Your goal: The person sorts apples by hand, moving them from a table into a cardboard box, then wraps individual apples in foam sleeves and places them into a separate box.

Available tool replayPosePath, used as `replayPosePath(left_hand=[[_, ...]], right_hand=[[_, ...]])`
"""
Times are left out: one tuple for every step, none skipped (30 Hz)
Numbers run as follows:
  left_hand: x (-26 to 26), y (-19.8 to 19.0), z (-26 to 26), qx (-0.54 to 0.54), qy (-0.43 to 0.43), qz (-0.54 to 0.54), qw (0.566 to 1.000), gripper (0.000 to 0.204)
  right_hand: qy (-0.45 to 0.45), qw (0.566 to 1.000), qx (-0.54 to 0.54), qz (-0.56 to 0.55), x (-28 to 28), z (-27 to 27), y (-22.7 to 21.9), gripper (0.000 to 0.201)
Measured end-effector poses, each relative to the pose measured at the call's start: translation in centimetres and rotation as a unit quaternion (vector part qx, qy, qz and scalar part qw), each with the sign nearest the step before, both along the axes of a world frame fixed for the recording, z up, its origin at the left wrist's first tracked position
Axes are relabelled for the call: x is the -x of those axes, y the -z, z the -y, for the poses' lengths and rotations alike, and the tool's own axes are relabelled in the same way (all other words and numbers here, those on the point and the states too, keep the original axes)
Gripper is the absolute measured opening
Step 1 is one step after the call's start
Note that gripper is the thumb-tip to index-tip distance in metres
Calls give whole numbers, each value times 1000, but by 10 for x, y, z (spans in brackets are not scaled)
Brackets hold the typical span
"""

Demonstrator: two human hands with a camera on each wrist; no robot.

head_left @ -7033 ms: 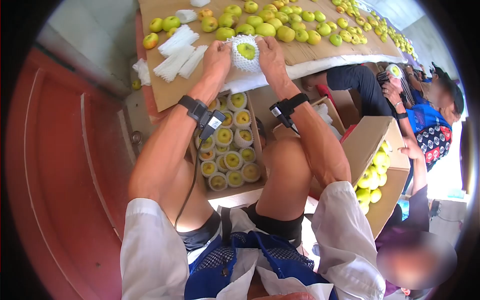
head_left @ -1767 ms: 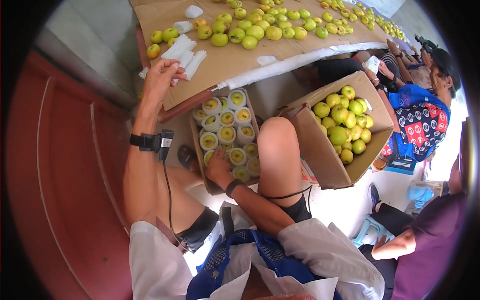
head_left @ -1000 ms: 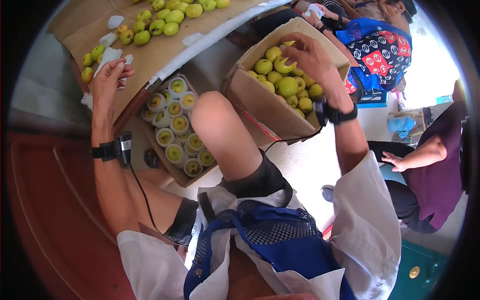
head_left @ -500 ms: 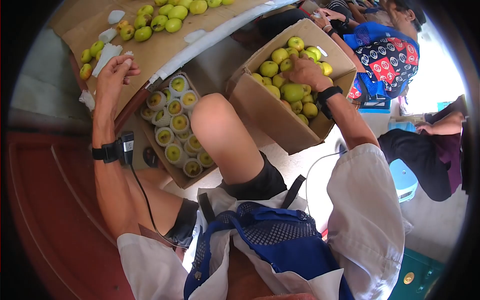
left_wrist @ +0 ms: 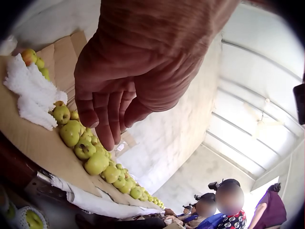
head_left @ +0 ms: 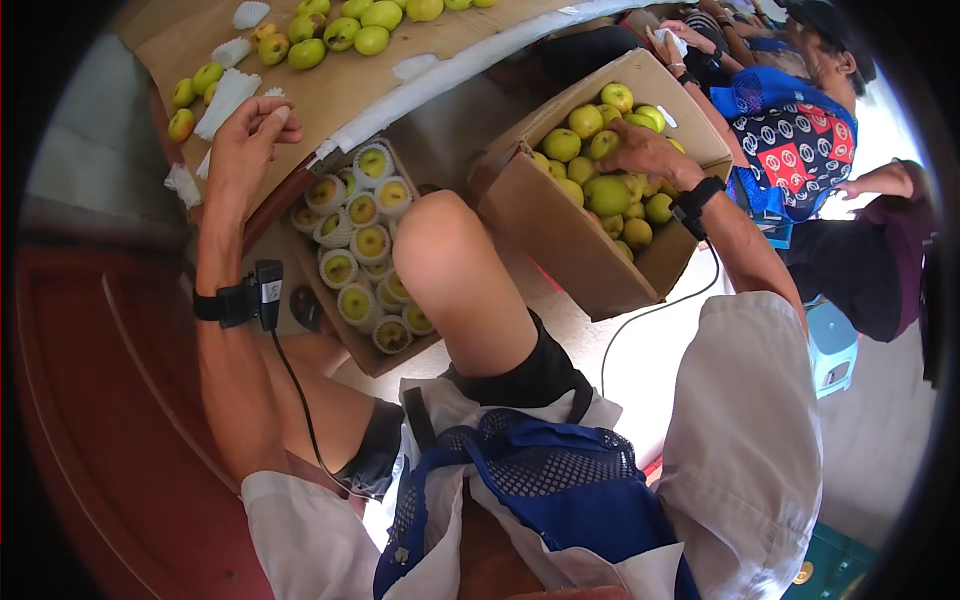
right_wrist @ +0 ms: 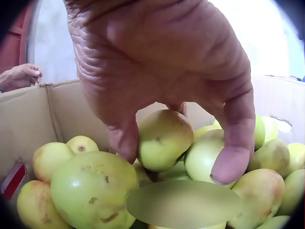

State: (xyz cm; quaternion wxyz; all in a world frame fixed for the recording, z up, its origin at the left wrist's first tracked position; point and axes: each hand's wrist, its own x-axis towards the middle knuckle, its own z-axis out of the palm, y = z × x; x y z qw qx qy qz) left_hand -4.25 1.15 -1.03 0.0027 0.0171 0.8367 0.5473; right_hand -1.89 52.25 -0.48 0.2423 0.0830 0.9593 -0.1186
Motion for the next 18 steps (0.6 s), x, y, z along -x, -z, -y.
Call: replayPosePath(left_hand=[[-1, -1, -1, 1, 0, 0, 1000, 27], [-1, -1, -3, 2, 1, -1, 1000, 27], [-1, 0, -3, 0, 6, -3, 1000, 27], [-1, 0, -4, -1, 9, -5, 1000, 26], [-1, 0, -5, -2, 13, -7, 1000, 26], [0, 0, -6, -8, 22, -17, 1000, 26], [1, 1, -9, -14, 32, -28, 999, 26], [2, 1, -11, -20, 43, -38, 998, 26], [3, 0, -15, -24, 44, -39, 998, 26], [5, 1, -18, -28, 45, -38, 998, 26], [6, 1, -21, -33, 46, -38, 998, 26], [6, 1, -25, -34, 48, -33, 998, 25], [7, 0, -28, -36, 48, -29, 998, 24], [7, -2, -30, -38, 47, -27, 998, 23], [8, -2, -32, -43, 53, -32, 997, 22], [9, -1, -35, -47, 59, -36, 997, 20], [10, 1, -38, -51, 64, -39, 996, 19], [9, -1, -43, -60, 58, -35, 996, 18]], right_hand=[[12, 1000, 15, 7, 0, 0, -2, 87], [25, 999, 30, 14, -1, 0, -4, 88], [-18, 999, -11, -45, -2, -11, 9, 87], [-62, 991, -52, -104, -3, -28, 35, 86], [-106, 977, -92, -162, -2, -39, 48, 85], [-66, 987, -25, -145, -4, -37, 42, 84], [-24, 991, 44, -127, -8, -38, 35, 84], [37, 989, 113, -83, -11, -39, 24, 80], [104, 978, 174, -44, -13, -38, 11, 77], [116, 965, 226, -65, -16, -39, 3, 73], [127, 948, 277, -85, -18, -41, -4, 69], [137, 929, 327, -105, -20, -45, -9, 65], [157, 893, 410, -97, -16, -57, -4, 55], [160, 857, 483, -84, -15, -69, -4, 54], [160, 815, 552, -69, -17, -71, -11, 53], [159, 768, 619, -53, -17, -74, -17, 51], [154, 732, 662, -43, -12, -80, -16, 48], [146, 720, 677, -52, -11, -72, -26, 48]])
